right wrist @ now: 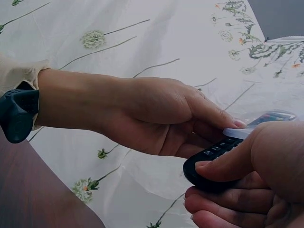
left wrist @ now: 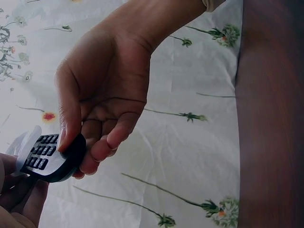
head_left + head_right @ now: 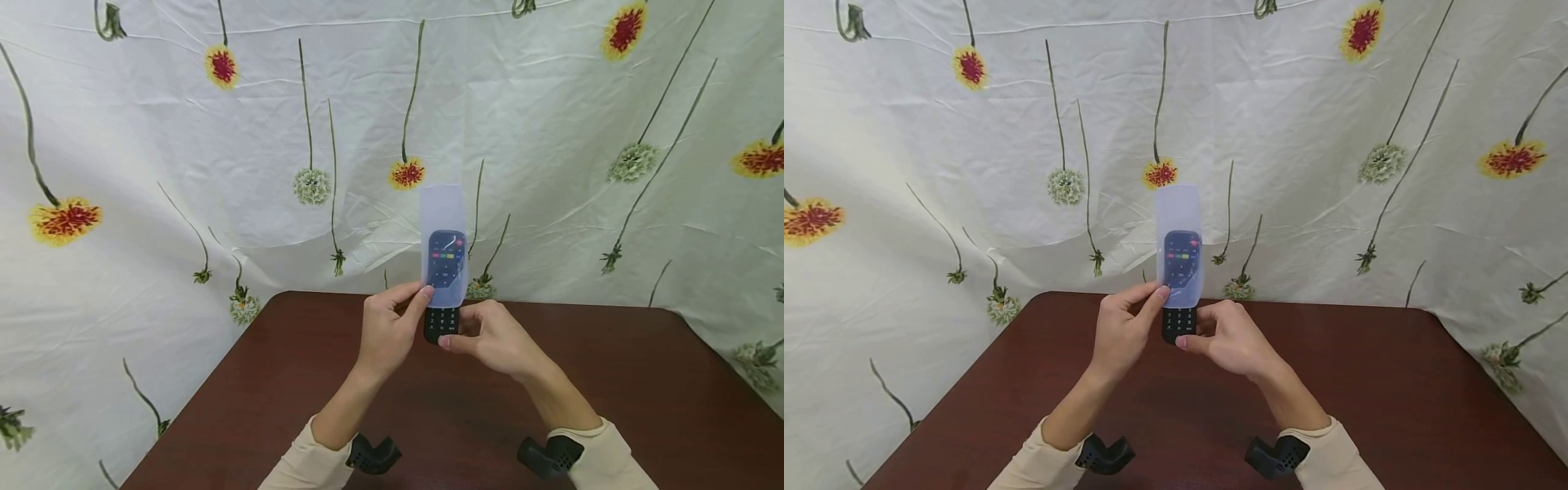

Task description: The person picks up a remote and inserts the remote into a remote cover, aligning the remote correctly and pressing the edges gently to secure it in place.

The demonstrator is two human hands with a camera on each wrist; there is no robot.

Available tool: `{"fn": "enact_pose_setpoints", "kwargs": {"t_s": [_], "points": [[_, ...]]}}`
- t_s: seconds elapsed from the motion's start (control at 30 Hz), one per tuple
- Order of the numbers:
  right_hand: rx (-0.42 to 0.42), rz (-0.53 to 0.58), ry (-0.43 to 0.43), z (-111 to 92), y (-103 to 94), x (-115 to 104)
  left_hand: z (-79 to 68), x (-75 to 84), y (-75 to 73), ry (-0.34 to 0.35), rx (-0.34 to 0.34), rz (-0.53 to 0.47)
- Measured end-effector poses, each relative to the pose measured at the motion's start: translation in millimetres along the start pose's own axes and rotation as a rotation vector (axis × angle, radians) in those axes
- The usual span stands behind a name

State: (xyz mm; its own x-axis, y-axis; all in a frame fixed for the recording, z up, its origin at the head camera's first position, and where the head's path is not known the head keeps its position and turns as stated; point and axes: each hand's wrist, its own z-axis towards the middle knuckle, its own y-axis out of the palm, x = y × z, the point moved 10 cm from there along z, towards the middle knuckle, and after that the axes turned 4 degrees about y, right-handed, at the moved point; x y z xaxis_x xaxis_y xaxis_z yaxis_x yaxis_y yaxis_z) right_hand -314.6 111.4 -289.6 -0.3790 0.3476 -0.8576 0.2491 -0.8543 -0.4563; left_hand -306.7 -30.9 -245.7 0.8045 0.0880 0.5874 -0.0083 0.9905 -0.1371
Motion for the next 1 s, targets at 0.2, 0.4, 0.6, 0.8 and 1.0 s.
{"fn": "enact_pose_setpoints", "kwargs": {"t_s": [0.2,0.4,0.6,0.8,1.0], "points": [[0.024,-0.004,0.013,0,-1.5,2,-1.2,-2.2,0.3,-0.009,0.003,-0.013],[0.019,-0.006,0.004,-1,0.3,1,-2.1,-2.0,-0.9,0.006,0.014,-0.032],[0.008,-0.010,-0.011,0,1.6,1,-2.2,-1.6,-1.6,0.000,0.019,-0.068],[0.020,-0.062,-0.005,0,0.8,1,-2.9,-5.3,-4.9,-0.040,0.052,-0.112],[0.082,-0.059,-0.008,-3,-11.8,-5,-2.8,-6.9,-9.4,-0.072,0.100,-0.130]]}}
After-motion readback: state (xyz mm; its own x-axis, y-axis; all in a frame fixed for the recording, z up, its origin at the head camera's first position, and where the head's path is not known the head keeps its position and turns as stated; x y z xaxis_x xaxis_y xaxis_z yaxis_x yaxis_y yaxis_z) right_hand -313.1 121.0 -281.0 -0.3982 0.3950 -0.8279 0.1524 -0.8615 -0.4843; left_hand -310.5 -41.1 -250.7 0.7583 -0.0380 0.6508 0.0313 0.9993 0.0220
